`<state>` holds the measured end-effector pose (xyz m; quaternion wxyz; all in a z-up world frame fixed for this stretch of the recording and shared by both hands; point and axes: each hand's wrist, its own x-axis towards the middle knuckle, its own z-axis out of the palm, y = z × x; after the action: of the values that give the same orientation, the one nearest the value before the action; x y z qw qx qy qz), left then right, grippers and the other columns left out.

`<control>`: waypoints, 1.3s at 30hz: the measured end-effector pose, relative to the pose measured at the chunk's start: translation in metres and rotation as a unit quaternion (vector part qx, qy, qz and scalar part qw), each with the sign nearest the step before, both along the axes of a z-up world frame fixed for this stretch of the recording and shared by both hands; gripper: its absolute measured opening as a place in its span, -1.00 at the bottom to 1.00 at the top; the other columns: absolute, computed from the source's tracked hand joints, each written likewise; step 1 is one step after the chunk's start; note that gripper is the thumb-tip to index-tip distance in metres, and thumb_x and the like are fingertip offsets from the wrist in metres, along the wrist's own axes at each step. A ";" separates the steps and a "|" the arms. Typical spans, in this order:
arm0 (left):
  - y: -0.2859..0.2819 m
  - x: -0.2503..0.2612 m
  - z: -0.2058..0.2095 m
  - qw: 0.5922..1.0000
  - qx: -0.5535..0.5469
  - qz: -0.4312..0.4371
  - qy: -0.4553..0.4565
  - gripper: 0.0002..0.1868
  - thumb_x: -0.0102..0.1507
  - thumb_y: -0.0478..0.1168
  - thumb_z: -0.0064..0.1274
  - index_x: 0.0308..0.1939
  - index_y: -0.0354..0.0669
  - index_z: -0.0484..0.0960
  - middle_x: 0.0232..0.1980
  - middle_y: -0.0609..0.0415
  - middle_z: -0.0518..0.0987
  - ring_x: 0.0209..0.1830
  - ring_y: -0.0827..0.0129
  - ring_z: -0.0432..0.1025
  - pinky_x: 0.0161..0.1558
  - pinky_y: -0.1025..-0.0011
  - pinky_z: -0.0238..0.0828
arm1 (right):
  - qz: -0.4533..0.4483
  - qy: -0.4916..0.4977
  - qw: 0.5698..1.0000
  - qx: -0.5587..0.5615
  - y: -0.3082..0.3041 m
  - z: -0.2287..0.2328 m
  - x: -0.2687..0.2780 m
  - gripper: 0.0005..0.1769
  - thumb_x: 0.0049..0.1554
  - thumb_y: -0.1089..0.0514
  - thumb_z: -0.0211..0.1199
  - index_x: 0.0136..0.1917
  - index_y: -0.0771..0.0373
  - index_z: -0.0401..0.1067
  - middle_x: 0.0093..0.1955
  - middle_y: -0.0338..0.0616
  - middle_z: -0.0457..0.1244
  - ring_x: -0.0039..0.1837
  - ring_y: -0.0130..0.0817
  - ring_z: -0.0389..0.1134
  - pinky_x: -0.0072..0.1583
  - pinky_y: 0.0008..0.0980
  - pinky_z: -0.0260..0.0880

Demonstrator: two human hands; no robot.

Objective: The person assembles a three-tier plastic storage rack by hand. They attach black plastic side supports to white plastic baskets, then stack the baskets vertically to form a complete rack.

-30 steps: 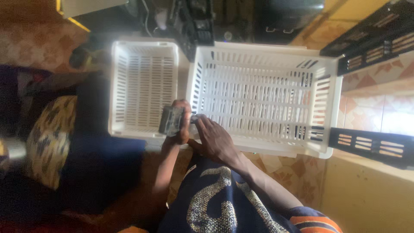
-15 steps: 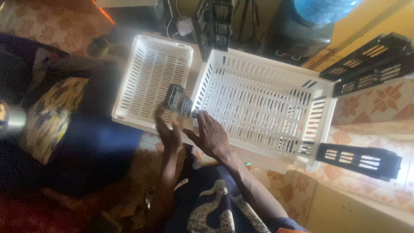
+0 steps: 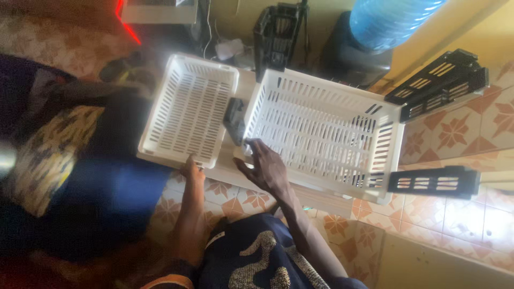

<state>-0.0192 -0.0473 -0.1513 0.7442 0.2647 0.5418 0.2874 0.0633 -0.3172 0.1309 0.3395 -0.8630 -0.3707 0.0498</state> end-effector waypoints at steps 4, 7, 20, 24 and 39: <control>0.014 -0.018 0.002 0.997 -0.034 -0.014 -0.068 -0.39 0.14 -0.23 0.15 0.26 -0.25 0.35 0.14 -0.05 0.45 0.11 0.15 0.43 0.09 0.15 0.51 | -0.020 0.022 0.999 -0.042 0.005 -0.005 -0.004 -0.33 0.16 -0.28 0.25 0.33 0.21 0.32 0.16 0.02 0.33 0.04 -0.02 0.45 0.04 -0.04 0.51; 0.030 -0.036 0.000 0.993 -0.046 -0.025 -0.106 -0.45 0.13 -0.29 0.09 0.21 -0.24 0.39 0.11 -0.02 0.48 0.09 0.17 0.45 0.08 0.16 0.53 | -0.044 0.023 0.997 -0.062 0.011 -0.009 -0.007 -0.29 0.11 -0.29 0.31 0.32 0.22 0.35 0.18 0.03 0.34 0.08 0.00 0.44 0.05 -0.01 0.48; 0.072 -0.205 -0.020 0.943 -0.044 -0.202 -0.260 -0.66 0.15 -0.47 0.05 0.02 -0.30 0.50 -0.08 0.01 0.50 -0.08 0.22 0.44 0.05 0.21 0.46 | -0.156 -0.033 0.942 0.295 0.039 -0.015 -0.143 -0.34 0.07 0.00 0.25 0.42 0.23 0.36 0.34 -0.06 0.35 0.31 -0.22 0.39 0.31 -0.07 0.44; 0.074 -0.251 -0.024 0.946 -0.037 -0.248 -0.206 -0.86 0.15 -0.45 0.08 -0.21 -0.32 0.56 -0.20 0.00 0.54 -0.16 0.22 0.48 -0.03 0.23 0.48 | -0.155 0.015 0.939 0.307 0.031 -0.025 -0.217 -0.24 0.04 -0.02 0.33 0.44 0.29 0.25 0.42 0.07 0.23 0.43 -0.09 0.27 0.36 0.10 0.34; -0.013 -0.240 0.110 0.824 0.224 -0.506 -0.121 -0.49 0.03 -0.35 0.30 0.07 -0.28 0.57 -0.11 0.12 0.66 -0.14 0.34 0.55 -0.10 0.36 0.57 | -0.413 0.231 0.753 0.458 -0.175 -0.204 -0.304 -0.57 0.11 0.29 0.20 0.26 0.41 0.40 0.07 -0.16 0.33 0.01 -0.43 0.30 0.03 -0.42 0.31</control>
<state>-0.2591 -0.0600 -0.0412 0.7649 0.6243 0.1582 0.0140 -0.2406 -0.4926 -0.0735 0.7566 -0.6361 0.1327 -0.0730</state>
